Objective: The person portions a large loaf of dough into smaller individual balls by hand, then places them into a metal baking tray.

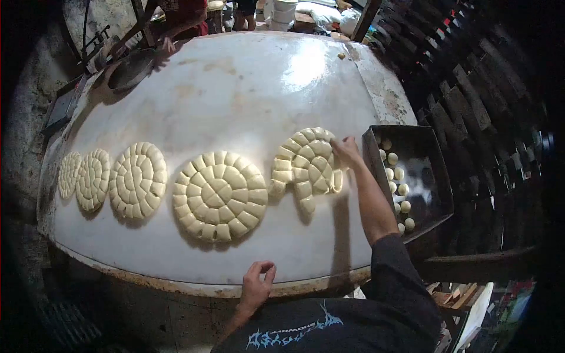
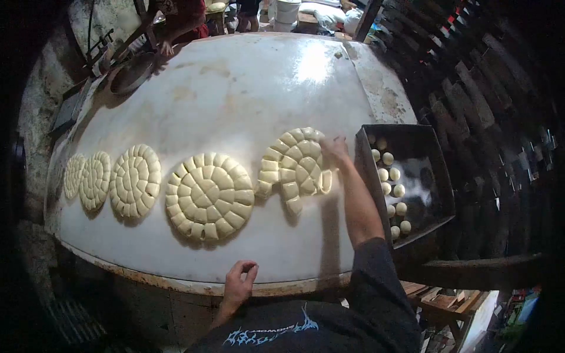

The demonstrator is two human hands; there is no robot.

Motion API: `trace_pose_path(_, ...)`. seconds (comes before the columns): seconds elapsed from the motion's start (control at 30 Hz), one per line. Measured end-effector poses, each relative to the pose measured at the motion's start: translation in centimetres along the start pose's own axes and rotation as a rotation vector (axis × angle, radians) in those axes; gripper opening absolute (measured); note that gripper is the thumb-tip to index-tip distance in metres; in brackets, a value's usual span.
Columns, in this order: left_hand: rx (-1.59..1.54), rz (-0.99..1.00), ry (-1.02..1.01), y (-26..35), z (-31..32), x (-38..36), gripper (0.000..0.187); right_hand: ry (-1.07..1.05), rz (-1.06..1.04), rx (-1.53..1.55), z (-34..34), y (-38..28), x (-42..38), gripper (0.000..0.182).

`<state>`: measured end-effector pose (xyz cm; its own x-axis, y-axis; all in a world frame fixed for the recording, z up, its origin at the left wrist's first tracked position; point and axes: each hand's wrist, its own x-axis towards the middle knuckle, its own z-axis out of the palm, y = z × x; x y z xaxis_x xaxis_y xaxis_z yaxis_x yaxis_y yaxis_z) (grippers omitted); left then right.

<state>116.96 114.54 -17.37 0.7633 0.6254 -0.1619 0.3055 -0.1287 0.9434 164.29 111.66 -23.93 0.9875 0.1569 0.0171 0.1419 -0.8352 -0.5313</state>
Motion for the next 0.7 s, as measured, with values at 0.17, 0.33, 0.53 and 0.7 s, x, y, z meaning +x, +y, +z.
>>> trace_pose_path(0.17, -0.108, -0.191, -0.301, -2.6, -1.3, -1.5, 0.02, -0.336, 0.094, 0.773, -5.2, 10.5, -8.2, 0.036)
trace_pose_path(0.33, -0.403, -0.287, -0.525, -1.7, 2.2, 0.1, 0.036, -0.237, 0.718, 1.532, -6.5, 12.0, -30.7, 0.04)
trace_pose_path(0.53, -0.43, -0.189, -0.645, 1.3, 9.8, -1.3, 0.046, 0.116, 0.061, 0.776, -10.7, 6.7, -38.0, 0.031)
trace_pose_path(0.7, 0.101, 0.126, -0.552, 0.8, 5.2, -2.5, 0.029, -0.047, -0.137, 1.176, -18.0, 8.4, -28.7, 0.028)
